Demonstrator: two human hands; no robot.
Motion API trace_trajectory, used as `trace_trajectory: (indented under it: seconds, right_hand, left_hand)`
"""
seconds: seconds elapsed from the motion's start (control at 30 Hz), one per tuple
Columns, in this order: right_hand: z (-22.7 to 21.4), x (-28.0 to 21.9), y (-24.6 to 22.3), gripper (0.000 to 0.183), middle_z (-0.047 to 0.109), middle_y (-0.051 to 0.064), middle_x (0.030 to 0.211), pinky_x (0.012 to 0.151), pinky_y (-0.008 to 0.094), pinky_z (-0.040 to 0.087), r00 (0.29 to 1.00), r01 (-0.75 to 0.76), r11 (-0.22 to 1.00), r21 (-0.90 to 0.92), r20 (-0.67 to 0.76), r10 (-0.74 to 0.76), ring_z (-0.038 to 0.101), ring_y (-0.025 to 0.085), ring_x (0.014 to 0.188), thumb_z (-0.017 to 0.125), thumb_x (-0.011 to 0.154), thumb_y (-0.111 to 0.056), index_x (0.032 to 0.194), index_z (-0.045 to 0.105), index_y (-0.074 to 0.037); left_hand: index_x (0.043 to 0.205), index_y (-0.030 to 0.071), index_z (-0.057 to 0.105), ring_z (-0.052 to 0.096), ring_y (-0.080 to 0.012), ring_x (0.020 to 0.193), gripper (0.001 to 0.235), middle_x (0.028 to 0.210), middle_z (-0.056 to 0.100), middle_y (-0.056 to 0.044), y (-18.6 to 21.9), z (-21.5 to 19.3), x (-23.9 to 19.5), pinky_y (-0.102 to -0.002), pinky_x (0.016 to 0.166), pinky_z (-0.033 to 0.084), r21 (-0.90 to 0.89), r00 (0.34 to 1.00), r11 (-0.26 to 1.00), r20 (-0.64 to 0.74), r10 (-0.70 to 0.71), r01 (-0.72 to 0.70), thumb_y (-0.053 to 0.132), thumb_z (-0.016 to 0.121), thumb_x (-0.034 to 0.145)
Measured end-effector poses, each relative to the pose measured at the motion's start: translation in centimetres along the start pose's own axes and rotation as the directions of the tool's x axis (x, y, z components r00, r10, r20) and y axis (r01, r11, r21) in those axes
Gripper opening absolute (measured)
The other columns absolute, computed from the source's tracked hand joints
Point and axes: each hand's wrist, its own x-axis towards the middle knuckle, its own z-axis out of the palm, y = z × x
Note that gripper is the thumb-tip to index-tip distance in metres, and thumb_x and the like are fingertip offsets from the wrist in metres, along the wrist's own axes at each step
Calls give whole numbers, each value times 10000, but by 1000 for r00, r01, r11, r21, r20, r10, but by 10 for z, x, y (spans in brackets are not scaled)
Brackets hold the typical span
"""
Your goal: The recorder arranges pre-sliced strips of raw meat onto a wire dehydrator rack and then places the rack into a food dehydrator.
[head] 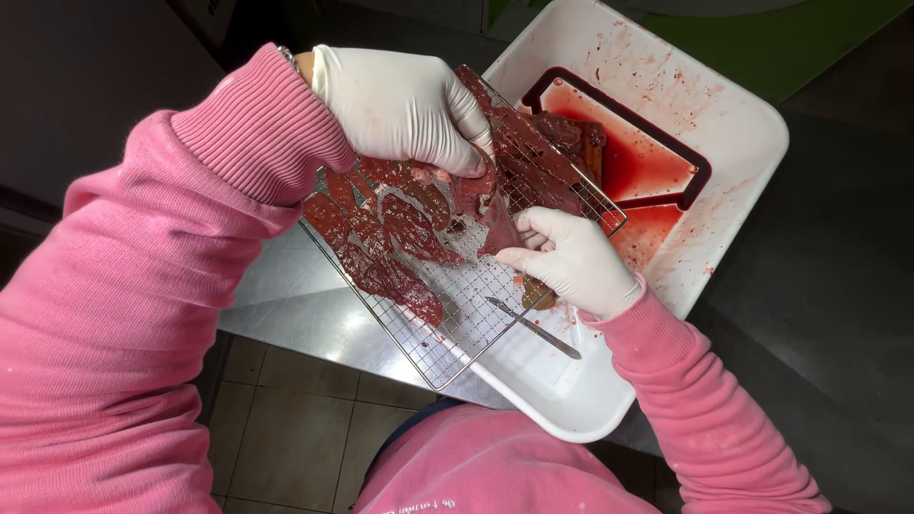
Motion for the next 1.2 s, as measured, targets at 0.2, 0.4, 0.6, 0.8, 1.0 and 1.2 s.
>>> trace_trajectory:
  seconds: [0.2,0.4,0.6,0.8,1.0,1.2]
  right_hand:
    - [6,-15,-16,286,711,52,840,647,252,516,992,-60,962,-265,-121,29,573,84,697,838,814,-105,1048,717,5]
    - [-7,-20,22,294,720,40,995,773,219,529,992,-31,997,64,-121,38,638,62,863,684,914,-88,1195,667,-1]
    - [-1,-17,20,272,716,83,1107,909,259,523,996,16,992,123,-92,-4,671,121,1029,567,1011,-86,1244,634,38]
    - [24,2,-16,414,639,74,1264,939,276,521,975,204,977,-55,-76,-208,625,128,1098,663,933,-98,1319,553,1]
    - [40,21,4,294,710,44,1083,860,254,533,974,186,978,-92,-113,-196,636,90,925,694,951,-109,1223,657,-5]
    - [38,-9,21,252,745,38,972,778,234,550,989,50,992,-111,-131,-65,661,70,857,707,933,-99,1160,679,8]
  left_hand:
    - [1019,76,817,582,-45,606,202,713,698,32,-9,19,2,-221,588,515,13,1000,1000,28,-11,11,207,683,943]
    - [1021,78,818,576,-47,602,204,707,694,29,-18,33,3,-223,585,511,27,999,999,42,-25,24,210,685,941]
    - [1023,80,820,571,-49,598,206,701,690,26,137,31,-25,-225,582,508,11,999,1000,49,-2,1,213,687,939]
    - [1025,82,822,565,-51,594,208,696,686,23,158,33,-38,-226,579,504,26,999,1000,50,-18,16,216,689,937]
    - [1027,83,824,559,-53,589,210,690,681,21,151,30,-45,-228,576,500,42,998,999,63,-14,11,219,691,935]
    - [1029,85,825,553,-56,585,213,685,677,18,142,22,-52,-229,573,496,41,997,999,72,-20,17,222,693,933]
